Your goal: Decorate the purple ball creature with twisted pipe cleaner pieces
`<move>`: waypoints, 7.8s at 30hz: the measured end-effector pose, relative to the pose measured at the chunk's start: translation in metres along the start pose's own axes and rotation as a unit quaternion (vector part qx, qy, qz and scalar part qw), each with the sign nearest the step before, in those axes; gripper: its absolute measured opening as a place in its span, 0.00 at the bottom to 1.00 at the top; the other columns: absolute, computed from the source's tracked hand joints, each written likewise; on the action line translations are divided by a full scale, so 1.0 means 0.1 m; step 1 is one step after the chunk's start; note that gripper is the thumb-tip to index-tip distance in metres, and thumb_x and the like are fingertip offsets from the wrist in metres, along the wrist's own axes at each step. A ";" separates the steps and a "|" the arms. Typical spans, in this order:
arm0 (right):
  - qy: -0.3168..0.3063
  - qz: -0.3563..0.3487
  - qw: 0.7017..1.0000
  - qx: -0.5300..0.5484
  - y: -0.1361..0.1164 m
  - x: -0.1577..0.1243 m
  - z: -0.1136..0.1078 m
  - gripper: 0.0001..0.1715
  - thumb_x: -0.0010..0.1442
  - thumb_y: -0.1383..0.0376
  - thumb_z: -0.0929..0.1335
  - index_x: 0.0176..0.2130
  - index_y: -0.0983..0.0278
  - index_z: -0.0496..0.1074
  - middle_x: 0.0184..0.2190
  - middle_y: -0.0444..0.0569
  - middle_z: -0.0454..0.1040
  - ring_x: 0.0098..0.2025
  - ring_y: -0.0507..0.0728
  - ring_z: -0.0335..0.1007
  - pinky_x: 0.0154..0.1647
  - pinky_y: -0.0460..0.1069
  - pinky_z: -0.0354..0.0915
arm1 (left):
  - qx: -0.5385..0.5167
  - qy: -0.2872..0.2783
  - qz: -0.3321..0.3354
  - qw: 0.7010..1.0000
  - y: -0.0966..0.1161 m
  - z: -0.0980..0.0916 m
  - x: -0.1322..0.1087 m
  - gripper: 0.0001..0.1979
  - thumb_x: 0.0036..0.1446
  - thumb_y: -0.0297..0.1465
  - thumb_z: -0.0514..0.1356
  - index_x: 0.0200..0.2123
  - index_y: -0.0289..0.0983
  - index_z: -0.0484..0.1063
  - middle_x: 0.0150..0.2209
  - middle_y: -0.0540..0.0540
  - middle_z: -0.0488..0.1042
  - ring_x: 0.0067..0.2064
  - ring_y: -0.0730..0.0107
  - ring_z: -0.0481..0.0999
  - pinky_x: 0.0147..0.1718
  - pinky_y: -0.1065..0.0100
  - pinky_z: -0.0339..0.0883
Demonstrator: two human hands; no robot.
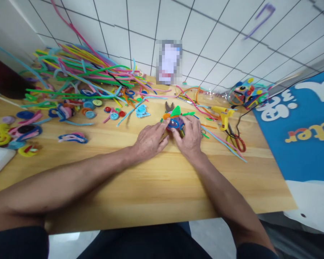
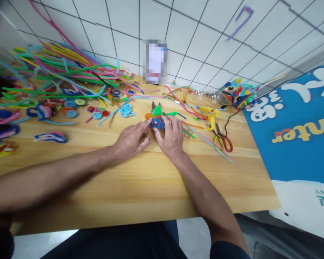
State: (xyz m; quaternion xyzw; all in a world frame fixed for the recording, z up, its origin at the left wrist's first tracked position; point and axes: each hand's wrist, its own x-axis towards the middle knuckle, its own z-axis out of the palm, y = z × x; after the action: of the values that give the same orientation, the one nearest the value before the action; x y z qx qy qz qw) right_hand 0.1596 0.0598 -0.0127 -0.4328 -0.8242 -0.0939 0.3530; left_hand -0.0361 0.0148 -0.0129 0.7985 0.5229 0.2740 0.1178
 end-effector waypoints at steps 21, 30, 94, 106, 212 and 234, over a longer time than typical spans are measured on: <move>0.019 0.001 0.999 0.027 0.04 -0.06 0.08 0.28 0.70 0.54 0.68 0.64 0.62 0.68 0.56 0.62 0.73 0.59 0.71 0.69 0.62 0.68 0.67 | -0.010 -0.009 0.037 0.999 -0.05 0.02 0.00 0.35 0.70 0.34 0.54 0.76 0.31 0.52 0.45 0.38 0.80 0.51 0.53 0.78 0.50 0.54 0.70; 0.029 -0.013 0.999 0.021 0.04 -0.05 0.07 0.27 0.70 0.56 0.69 0.64 0.62 0.68 0.55 0.62 0.74 0.56 0.70 0.71 0.59 0.67 0.68 | 0.007 -0.007 0.047 0.999 -0.06 0.02 0.01 0.35 0.69 0.34 0.55 0.75 0.29 0.52 0.50 0.34 0.78 0.54 0.48 0.74 0.53 0.50 0.68; 0.037 -0.037 0.999 0.005 0.03 -0.04 0.05 0.28 0.70 0.57 0.69 0.65 0.64 0.67 0.55 0.62 0.74 0.55 0.68 0.71 0.57 0.64 0.70 | -0.005 0.002 0.044 0.999 -0.07 0.04 0.00 0.34 0.69 0.35 0.54 0.73 0.27 0.54 0.56 0.31 0.74 0.56 0.48 0.71 0.57 0.49 0.67; 0.013 -0.007 1.000 0.016 -0.01 -0.05 0.04 0.28 0.71 0.56 0.68 0.66 0.63 0.67 0.56 0.62 0.73 0.57 0.69 0.70 0.61 0.66 0.68 | -0.004 0.013 0.042 0.999 -0.08 0.06 -0.01 0.36 0.66 0.33 0.56 0.75 0.32 0.53 0.56 0.33 0.74 0.55 0.48 0.72 0.56 0.49 0.68; 0.043 0.007 0.998 0.051 -0.16 -0.08 0.06 0.32 0.71 0.64 0.68 0.70 0.65 0.61 0.57 0.63 0.70 0.59 0.67 0.69 0.59 0.64 0.72 | -0.033 0.101 0.102 0.989 -0.15 0.18 -0.03 0.36 0.67 0.29 0.57 0.74 0.37 0.49 0.51 0.36 0.76 0.51 0.51 0.77 0.51 0.50 0.75; 0.046 0.006 0.996 0.078 -0.14 -0.07 0.08 0.32 0.69 0.66 0.69 0.69 0.66 0.62 0.57 0.63 0.70 0.59 0.66 0.68 0.61 0.63 0.71 | -0.062 0.092 0.084 0.990 -0.14 0.20 -0.06 0.35 0.69 0.29 0.57 0.74 0.37 0.50 0.55 0.34 0.75 0.55 0.52 0.75 0.55 0.49 0.74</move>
State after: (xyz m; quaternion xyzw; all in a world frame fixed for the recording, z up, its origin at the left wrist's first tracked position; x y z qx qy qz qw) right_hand 0.1473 0.0503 -0.0211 -0.4042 -0.8093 -0.0474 0.4236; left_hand -0.0371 0.0172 -0.0380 0.8021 0.4444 0.3875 0.0950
